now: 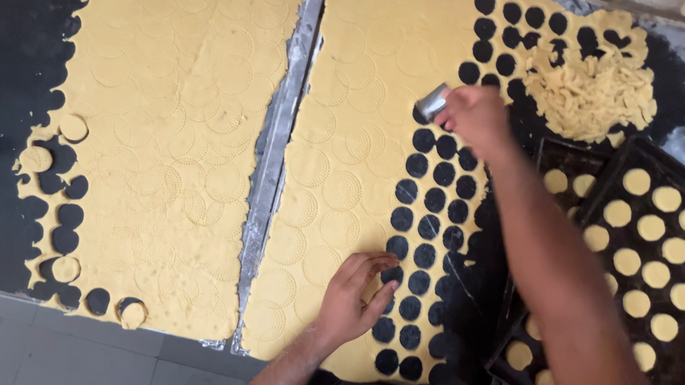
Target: The person uses a cylindrical tool to cut circular pieces from a large sheet of dough and places them onto a metal baking tray.
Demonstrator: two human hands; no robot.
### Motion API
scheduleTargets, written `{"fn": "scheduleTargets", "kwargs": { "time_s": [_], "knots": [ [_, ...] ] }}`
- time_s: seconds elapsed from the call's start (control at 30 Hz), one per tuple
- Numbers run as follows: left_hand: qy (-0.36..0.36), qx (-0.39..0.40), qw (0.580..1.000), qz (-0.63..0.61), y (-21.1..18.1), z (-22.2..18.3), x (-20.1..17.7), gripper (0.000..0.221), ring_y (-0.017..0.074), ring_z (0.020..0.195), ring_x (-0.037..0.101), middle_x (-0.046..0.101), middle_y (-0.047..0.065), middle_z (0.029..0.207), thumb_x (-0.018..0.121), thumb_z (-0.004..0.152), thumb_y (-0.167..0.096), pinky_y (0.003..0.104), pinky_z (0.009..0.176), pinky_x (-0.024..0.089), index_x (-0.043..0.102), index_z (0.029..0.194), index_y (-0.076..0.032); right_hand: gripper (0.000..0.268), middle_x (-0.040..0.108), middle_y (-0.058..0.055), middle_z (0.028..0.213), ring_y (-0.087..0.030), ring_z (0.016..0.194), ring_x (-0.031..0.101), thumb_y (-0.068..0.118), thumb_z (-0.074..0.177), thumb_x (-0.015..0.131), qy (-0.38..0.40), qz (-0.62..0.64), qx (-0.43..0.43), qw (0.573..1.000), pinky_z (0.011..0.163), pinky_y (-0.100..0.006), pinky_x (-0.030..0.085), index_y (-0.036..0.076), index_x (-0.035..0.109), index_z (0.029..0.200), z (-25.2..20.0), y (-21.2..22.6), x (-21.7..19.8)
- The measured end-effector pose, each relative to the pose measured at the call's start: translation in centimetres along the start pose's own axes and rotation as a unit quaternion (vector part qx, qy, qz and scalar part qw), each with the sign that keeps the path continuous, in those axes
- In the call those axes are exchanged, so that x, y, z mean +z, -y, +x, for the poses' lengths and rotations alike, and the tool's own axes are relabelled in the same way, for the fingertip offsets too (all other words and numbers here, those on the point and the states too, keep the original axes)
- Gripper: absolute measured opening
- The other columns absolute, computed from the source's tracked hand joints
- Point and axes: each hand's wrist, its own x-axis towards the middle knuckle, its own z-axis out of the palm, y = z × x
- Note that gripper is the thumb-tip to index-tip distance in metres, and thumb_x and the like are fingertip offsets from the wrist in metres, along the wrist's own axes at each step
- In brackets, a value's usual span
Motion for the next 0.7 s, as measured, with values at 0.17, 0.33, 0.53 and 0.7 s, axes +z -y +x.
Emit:
{"fn": "scheduleTargets", "kwargs": {
  "time_s": [0.17,0.33,0.53,0.7],
  "knots": [
    [0.0,-0.008,1.0,-0.009,-0.9,-1.1,1.2,0.028,0.0285,0.113,0.068,0.071,0.013,0.121,0.073,0.094,-0.013,0.037,0.096,0.056,0.069,0.119,-0.002,0.018,0.071,-0.013,0.085,-0.013,0.069,0.068,0.017,0.102,0.06,0.079,0.31,0.119,0.94,0.064,-0.024,0.056,0.0,0.066,0.105,-4.1,-5.2,-6.1],
    [0.034,-0.034,0.998,-0.045,-3.3,-1.8,4.5,0.029,0.0296,0.115,0.067,0.07,0.014,0.122,0.072,0.092,-0.012,0.037,0.092,0.056,0.069,0.118,-0.002,0.023,0.069,-0.013,0.079,-0.02,0.062,0.064,0.021,0.1,0.064,0.097,0.509,0.11,0.848,0.058,-0.035,0.053,-0.001,0.068,0.099,-19.4,-18.1,-8.4],
    [0.095,0.068,0.993,-0.014,-7.2,-2.2,11.0,0.028,0.0312,0.117,0.067,0.071,0.014,0.123,0.075,0.091,-0.014,0.04,0.099,0.053,0.069,0.116,-0.003,0.01,0.069,-0.012,0.08,-0.02,0.071,0.064,0.009,0.101,0.067,-0.076,0.634,-0.004,0.769,0.067,-0.036,0.051,0.0,0.064,0.1,-36.6,-31.8,-9.4],
    [0.128,0.104,0.986,-0.001,-10.0,-1.4,15.6,0.03,0.0324,0.114,0.068,0.072,0.013,0.122,0.074,0.09,-0.014,0.04,0.098,0.053,0.068,0.118,-0.003,0.011,0.074,-0.009,0.088,-0.019,0.081,0.069,0.011,0.1,0.069,-0.375,0.338,-0.026,0.862,0.075,-0.034,0.054,0.003,0.07,0.108,-43.9,-34.4,-14.4]
  ]
}}
